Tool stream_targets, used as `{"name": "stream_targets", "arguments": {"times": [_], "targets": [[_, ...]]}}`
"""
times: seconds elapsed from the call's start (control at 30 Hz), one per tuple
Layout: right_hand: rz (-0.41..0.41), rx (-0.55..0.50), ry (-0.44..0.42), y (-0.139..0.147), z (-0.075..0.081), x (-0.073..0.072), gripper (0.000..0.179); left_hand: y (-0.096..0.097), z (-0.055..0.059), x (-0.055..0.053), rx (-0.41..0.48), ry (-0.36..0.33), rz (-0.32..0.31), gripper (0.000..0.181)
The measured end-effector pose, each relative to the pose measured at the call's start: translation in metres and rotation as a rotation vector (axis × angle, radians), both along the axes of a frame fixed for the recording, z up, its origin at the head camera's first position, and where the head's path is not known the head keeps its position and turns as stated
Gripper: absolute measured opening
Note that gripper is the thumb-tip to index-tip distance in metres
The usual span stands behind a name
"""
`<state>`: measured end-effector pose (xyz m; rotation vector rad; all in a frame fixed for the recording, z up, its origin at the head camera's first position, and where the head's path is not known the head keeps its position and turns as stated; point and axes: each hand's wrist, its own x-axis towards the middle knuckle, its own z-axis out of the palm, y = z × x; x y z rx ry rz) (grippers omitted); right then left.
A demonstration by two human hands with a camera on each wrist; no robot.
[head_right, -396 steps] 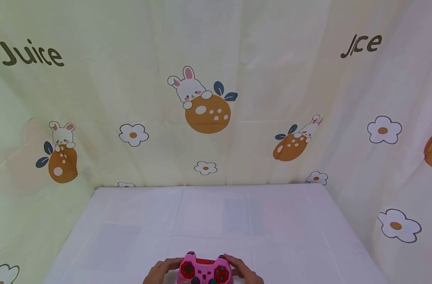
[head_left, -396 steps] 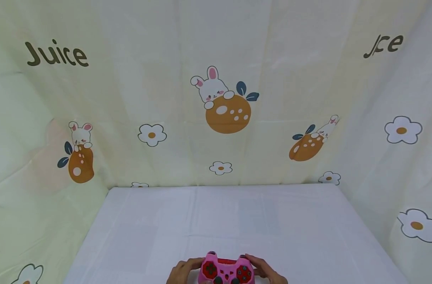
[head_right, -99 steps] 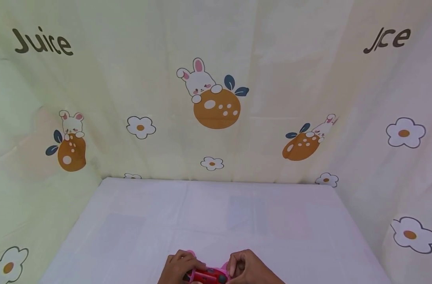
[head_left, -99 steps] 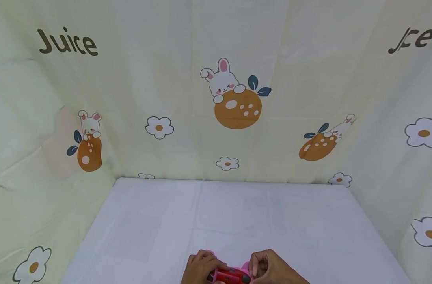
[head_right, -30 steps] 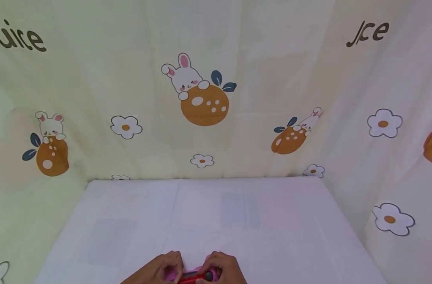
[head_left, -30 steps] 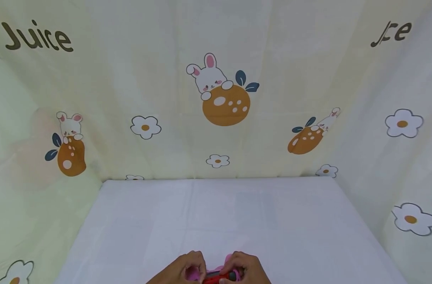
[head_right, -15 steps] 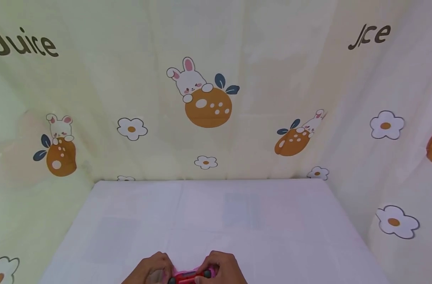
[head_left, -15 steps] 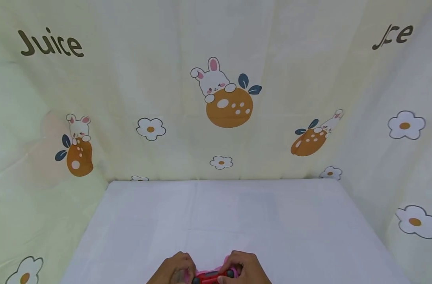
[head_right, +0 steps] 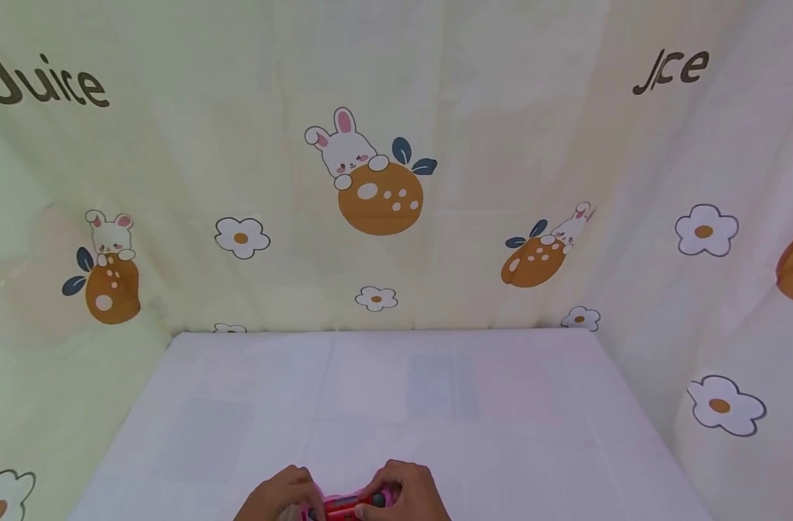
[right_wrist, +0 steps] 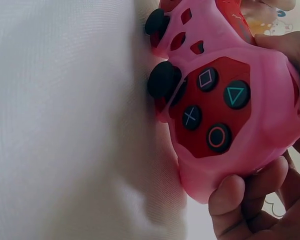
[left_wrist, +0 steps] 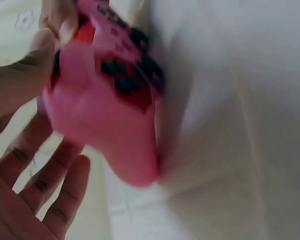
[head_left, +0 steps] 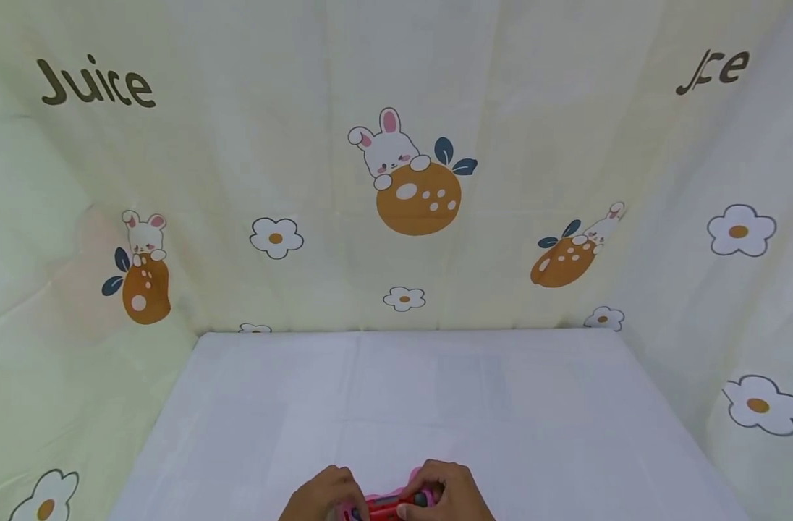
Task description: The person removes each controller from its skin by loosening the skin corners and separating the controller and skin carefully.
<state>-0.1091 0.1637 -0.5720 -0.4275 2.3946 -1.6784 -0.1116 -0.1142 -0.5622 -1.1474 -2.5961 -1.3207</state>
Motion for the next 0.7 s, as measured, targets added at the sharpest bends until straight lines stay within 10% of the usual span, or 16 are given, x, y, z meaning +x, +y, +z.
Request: {"name": "stream_targets", "arguments": {"times": [0.17, 0.5, 0.7], "targets": [[0.010, -0.017, 0.013, -0.001, 0.000, 0.000, 0.010, 0.010, 0.003, 0.009, -0.056, 0.185, 0.083, 0.012], [0.002, -0.009, -0.025, -0.003, 0.001, -0.001, 0.012, 0.016, 0.026, 0.010, -0.262, 0.077, 0.078, 0.019], [0.006, -0.006, -0.019, -0.005, 0.002, -0.002, 0.012, 0.017, 0.021, 0.013, -0.274, 0.257, 0.143, 0.030]]}}
